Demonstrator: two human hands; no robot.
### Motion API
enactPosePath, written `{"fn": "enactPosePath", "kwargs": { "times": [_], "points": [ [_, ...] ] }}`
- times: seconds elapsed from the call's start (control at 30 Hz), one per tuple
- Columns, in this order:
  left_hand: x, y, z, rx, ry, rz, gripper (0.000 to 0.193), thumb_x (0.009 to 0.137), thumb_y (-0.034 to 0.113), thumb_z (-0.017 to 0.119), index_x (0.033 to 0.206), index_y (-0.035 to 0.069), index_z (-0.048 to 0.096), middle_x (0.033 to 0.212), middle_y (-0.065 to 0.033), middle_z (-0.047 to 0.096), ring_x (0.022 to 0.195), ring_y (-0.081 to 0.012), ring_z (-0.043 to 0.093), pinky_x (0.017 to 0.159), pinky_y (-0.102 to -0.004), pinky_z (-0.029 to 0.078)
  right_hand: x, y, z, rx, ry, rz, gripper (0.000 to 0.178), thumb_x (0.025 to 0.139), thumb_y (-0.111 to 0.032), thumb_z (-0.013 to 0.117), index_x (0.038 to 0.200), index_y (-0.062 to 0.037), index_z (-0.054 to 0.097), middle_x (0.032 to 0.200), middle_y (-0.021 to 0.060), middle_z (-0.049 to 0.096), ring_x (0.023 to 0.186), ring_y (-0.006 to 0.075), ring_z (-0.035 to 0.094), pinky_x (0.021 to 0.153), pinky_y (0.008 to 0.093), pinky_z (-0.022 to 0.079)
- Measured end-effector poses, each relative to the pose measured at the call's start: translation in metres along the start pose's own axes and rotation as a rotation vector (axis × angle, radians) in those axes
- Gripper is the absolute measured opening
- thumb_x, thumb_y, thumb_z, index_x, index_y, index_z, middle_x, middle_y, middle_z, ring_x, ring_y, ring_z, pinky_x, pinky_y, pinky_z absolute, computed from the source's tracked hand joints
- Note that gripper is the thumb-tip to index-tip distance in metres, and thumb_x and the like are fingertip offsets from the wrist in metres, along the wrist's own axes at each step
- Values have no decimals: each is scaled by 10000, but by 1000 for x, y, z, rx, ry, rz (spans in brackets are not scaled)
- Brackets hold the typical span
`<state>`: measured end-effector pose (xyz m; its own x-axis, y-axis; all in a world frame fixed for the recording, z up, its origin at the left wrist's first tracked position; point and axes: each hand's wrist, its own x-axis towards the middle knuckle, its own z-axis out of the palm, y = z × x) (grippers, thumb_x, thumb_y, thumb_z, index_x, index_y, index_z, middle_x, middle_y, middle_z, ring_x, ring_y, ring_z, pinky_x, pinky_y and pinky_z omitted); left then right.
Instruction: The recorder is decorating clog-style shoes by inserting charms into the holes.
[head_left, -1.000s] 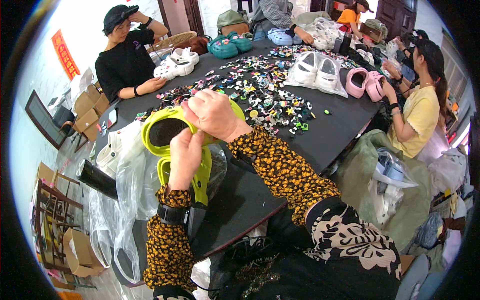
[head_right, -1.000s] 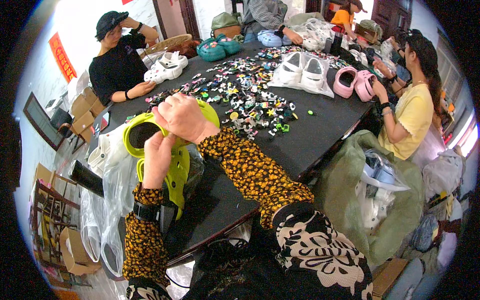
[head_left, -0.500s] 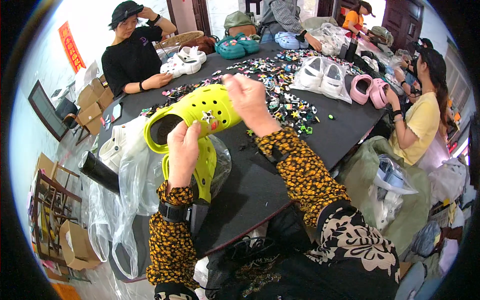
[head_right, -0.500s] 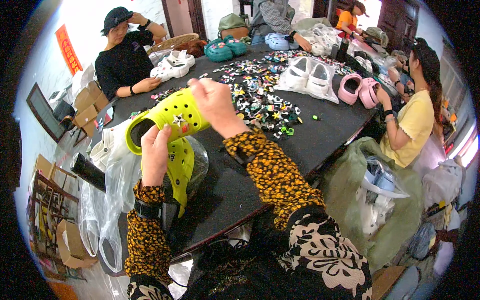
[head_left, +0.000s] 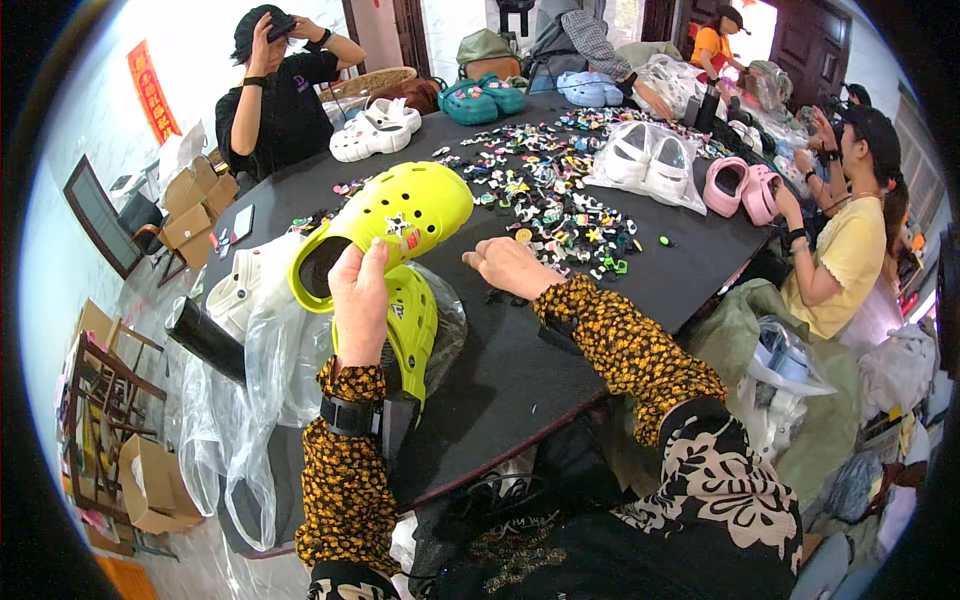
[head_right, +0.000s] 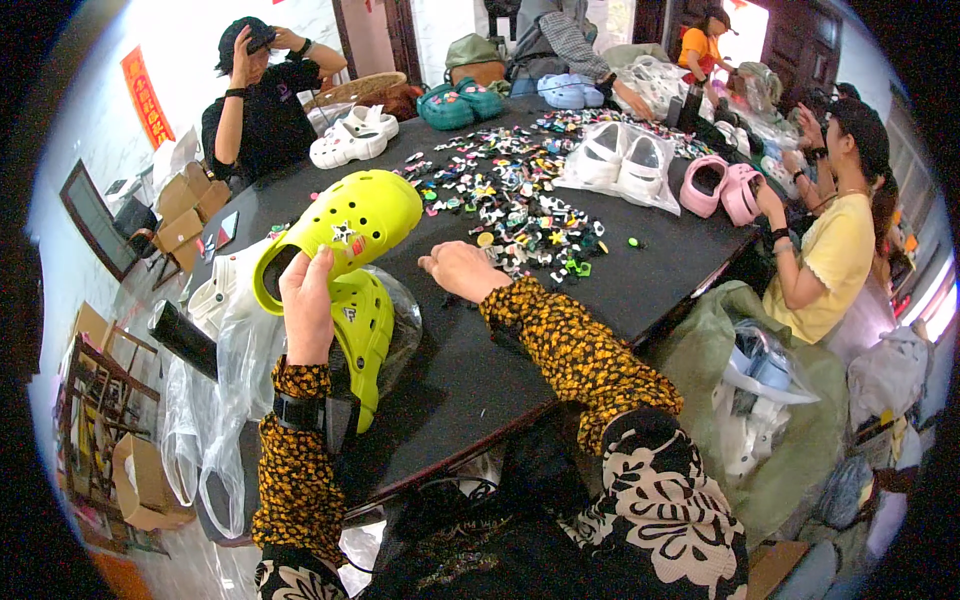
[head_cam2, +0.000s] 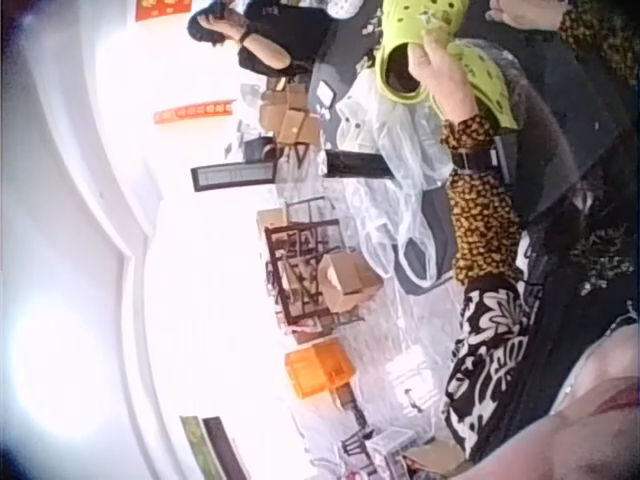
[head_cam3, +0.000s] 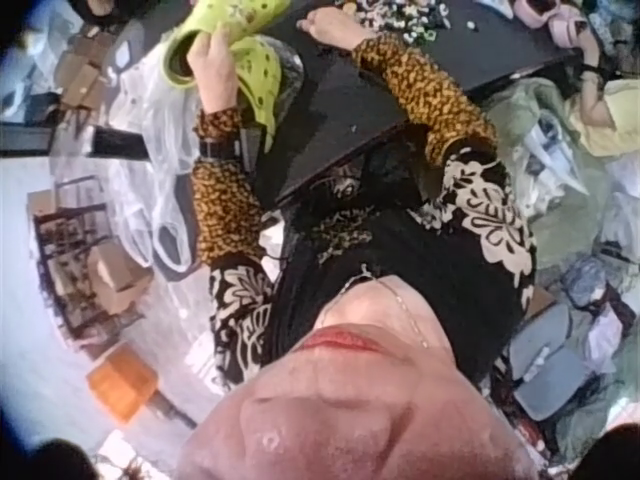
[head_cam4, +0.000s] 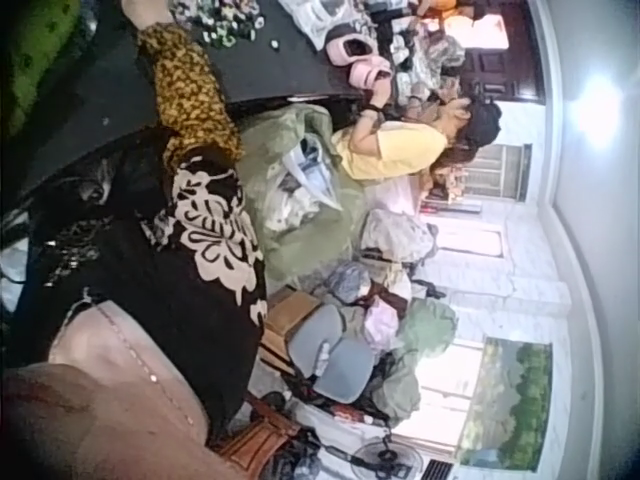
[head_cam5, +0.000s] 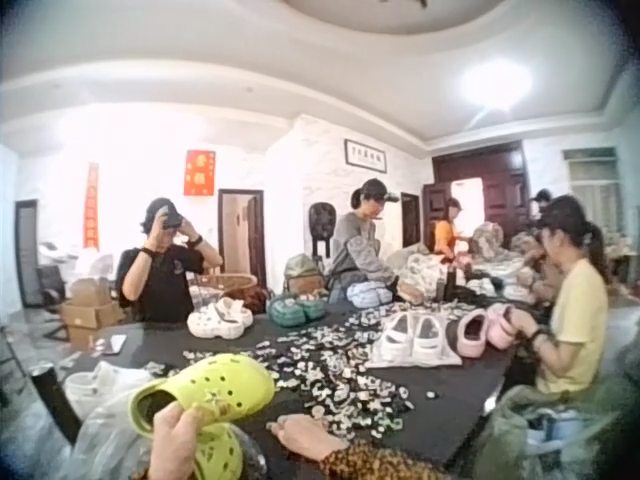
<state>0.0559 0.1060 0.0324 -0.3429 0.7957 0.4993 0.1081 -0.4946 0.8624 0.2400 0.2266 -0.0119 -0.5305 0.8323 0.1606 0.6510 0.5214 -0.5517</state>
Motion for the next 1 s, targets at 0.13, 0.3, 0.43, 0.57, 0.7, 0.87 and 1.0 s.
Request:
{"fn": "enactPosePath", "kwargs": {
  "times": [0.13,0.3,0.43,0.57,0.7,0.87,1.0],
  "points": [
    [0,3,4,-6,17,-11,255,931,122,499,1061,-74,598,961,-45,649,862,-82,552,768,-242,437,17,15,-10,17,222,-59,364,897,-322,508,825,16,620,813,254,620,810,401,607,728,474,469],
    [1,0,1,7,15,-16,249,932,125,501,1048,-71,601,942,-35,645,828,-74,546,741,-235,436,15,-25,-44,312,654,-273,175,880,-148,511,885,8,589,806,222,604,784,386,592,711,435,473],
    [1,0,1,10,33,-15,233,933,117,498,1030,-65,607,904,-16,636,791,-61,534,704,-223,430,-5,-76,-48,171,701,-670,130,826,-51,552,943,-7,587,914,154,582,893,326,562,806,398,458],
    [2,-3,1,-12,33,-22,213,932,106,498,1010,-57,611,856,-2,620,770,-50,515,683,-220,422,-16,-95,-29,52,557,-754,255,787,-49,596,1033,11,572,1026,150,550,989,319,526,885,397,425],
    [2,-3,1,43,22,5,168,924,91,504,918,-47,600,790,15,584,727,-38,481,636,-215,403,-5,-100,-22,-80,673,-830,270,798,-93,544,1030,44,571,983,149,560,946,301,527,841,391,427],
    [1,0,2,82,42,30,152,913,75,507,842,-41,575,755,24,562,703,-34,462,600,-212,386,-4,-100,-14,-181,628,-822,219,777,-92,607,973,-1,571,951,127,550,899,289,525,802,389,427],
    [1,-7,-4,139,-31,1,179,914,105,504,962,-37,601,846,27,584,768,-43,486,675,-209,391,1,-102,-13,-168,694,-761,131,791,-149,610,804,-43,533,837,105,536,817,283,519,715,391,417]
  ]
}}
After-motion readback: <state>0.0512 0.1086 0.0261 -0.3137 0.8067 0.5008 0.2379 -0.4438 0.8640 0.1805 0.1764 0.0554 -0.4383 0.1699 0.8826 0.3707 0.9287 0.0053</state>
